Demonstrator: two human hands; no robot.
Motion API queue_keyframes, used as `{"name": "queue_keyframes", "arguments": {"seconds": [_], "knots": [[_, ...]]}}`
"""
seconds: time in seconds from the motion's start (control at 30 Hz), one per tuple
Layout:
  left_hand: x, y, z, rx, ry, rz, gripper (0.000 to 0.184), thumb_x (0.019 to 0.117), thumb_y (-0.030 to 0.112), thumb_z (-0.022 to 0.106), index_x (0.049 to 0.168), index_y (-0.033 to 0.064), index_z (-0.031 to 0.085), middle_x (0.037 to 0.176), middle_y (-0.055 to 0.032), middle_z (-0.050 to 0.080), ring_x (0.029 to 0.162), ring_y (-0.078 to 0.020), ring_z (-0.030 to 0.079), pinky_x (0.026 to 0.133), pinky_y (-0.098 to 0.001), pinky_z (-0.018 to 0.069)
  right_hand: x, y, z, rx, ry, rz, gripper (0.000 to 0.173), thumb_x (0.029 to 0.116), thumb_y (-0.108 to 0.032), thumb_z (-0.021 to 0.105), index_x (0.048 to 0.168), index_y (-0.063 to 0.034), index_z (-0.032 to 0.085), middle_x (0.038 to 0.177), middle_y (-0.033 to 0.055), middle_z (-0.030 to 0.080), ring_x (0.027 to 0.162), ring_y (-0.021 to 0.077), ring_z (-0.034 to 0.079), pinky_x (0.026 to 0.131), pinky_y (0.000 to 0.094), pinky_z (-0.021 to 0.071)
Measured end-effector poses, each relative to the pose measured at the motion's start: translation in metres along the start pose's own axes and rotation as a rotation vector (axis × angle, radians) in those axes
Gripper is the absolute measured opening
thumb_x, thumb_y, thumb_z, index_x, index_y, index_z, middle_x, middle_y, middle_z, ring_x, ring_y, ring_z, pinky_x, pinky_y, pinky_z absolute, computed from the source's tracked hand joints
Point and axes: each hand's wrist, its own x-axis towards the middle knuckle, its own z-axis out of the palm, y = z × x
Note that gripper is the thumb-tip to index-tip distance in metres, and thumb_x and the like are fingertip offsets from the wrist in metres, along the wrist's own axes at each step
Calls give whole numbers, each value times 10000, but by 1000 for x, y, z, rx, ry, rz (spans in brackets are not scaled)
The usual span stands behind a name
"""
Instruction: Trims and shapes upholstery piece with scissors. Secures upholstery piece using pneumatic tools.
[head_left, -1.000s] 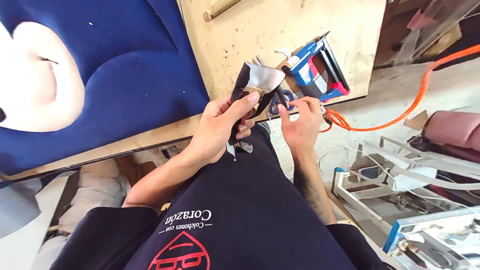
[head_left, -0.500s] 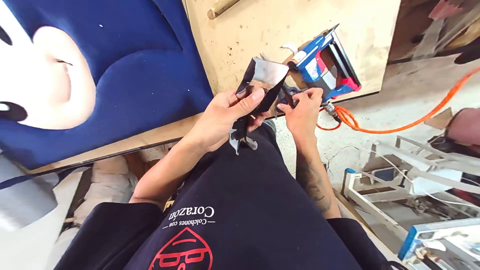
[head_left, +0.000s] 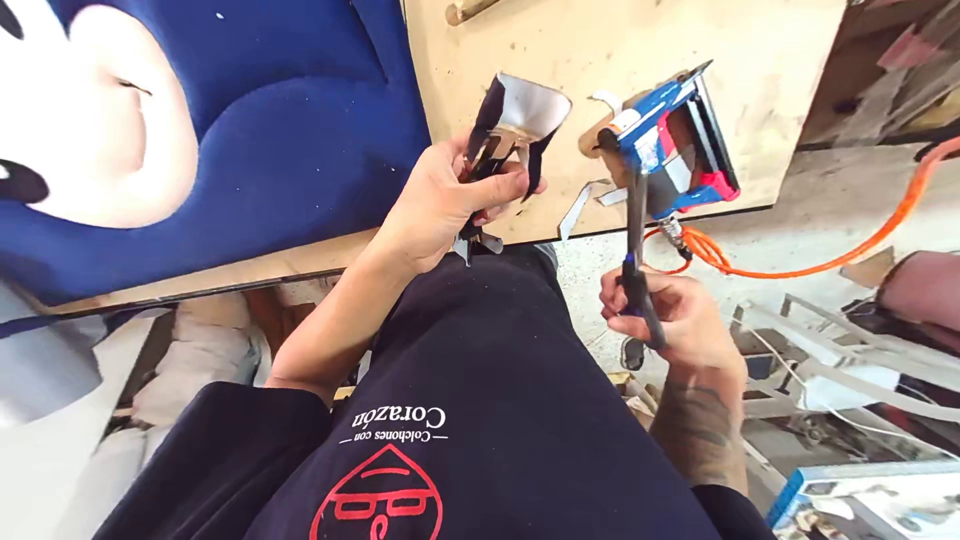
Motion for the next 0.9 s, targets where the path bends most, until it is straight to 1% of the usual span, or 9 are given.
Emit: {"name": "queue_keyframes", "arguments": {"seconds": [0.07, 0.13, 0.2, 0.3, 0.4, 0.5, 0.6, 0.73, 0.9], "knots": [[-1, 5, 6, 79, -5, 32, 486, 908, 36, 730, 1313, 18, 461, 955, -114, 691, 677, -120, 600, 579, -243, 493, -2, -18, 2, -117, -94, -13, 391, 812, -470, 854, 978, -158, 688, 1024, -19, 664, 847, 86, 643, 700, 253, 573], [-3, 10, 12, 153, 6, 68, 595, 872, 40, 756, 1358, 29, 413, 973, -108, 708, 732, -145, 663, 600, -256, 548, -1, -31, 2, -308, -169, -39, 603, 797, -660, 779, 1056, -132, 648, 1065, 3, 632, 923, 103, 625, 758, 282, 563], [-9, 15, 17, 189, 11, 82, 601, 887, 43, 747, 1381, 38, 406, 989, -103, 714, 738, -146, 673, 600, -246, 557, -1, -43, 11, -633, -28, -91, 770, 765, -754, 730, 1135, -89, 621, 1165, 57, 615, 991, 139, 614, 799, 337, 553], [-18, 23, 20, 147, -22, 55, 414, 997, 49, 627, 1375, 40, 458, 1064, -128, 688, 702, -132, 608, 574, -229, 495, 3, -50, 23, -1107, 409, -265, 772, 749, -631, 804, 1106, 8, 561, 1329, 242, 534, 1191, 343, 572, 929, 494, 525], [-20, 26, 21, 67, -16, 16, 225, 1061, 130, 534, 1256, 25, 571, 952, -93, 614, 713, -142, 591, 594, -250, 525, 10, -47, 17, -1358, 684, -403, 790, 700, -585, 867, 1096, 23, 556, 1308, 282, 528, 1229, 441, 524, 992, 560, 458], [-23, 26, 24, 10, 31, -41, 265, 1102, 242, 477, 1204, 46, 624, 923, -76, 615, 738, -141, 617, 611, -251, 550, 15, -47, 16, -1457, 764, -443, 785, 714, -600, 858, 1105, 18, 573, 1264, 274, 548, 1193, 452, 529, 977, 571, 445], [-24, 26, 29, -38, 78, -86, 314, 1104, 275, 474, 1229, 41, 643, 1011, -100, 660, 805, -155, 668, 658, -275, 594, 24, -46, 22, -1522, 804, -505, 749, 739, -580, 843, 1142, -5, 582, 1237, 262, 566, 1169, 446, 539, 967, 560, 441], [-27, 27, 32, -85, 101, -155, 357, 1103, 313, 471, 1307, 57, 615, 1220, -128, 671, 1001, -215, 705, 781, -370, 629, 33, -45, 26, -1542, 856, -574, 680, 768, -557, 836, 1101, -20, 585, 1211, 256, 571, 1123, 426, 548, 933, 544, 440], [-33, 27, 33, -165, 55, -94, 369, 1120, 274, 417, 1344, 21, 567, 1262, -180, 661, 1084, -280, 710, 922, -456, 614, 37, -37, 24, -1478, 824, -588, 582, 824, -473, 820, 1097, -12, 595, 1188, 255, 586, 1108, 423, 567, 930, 534, 461]]}}
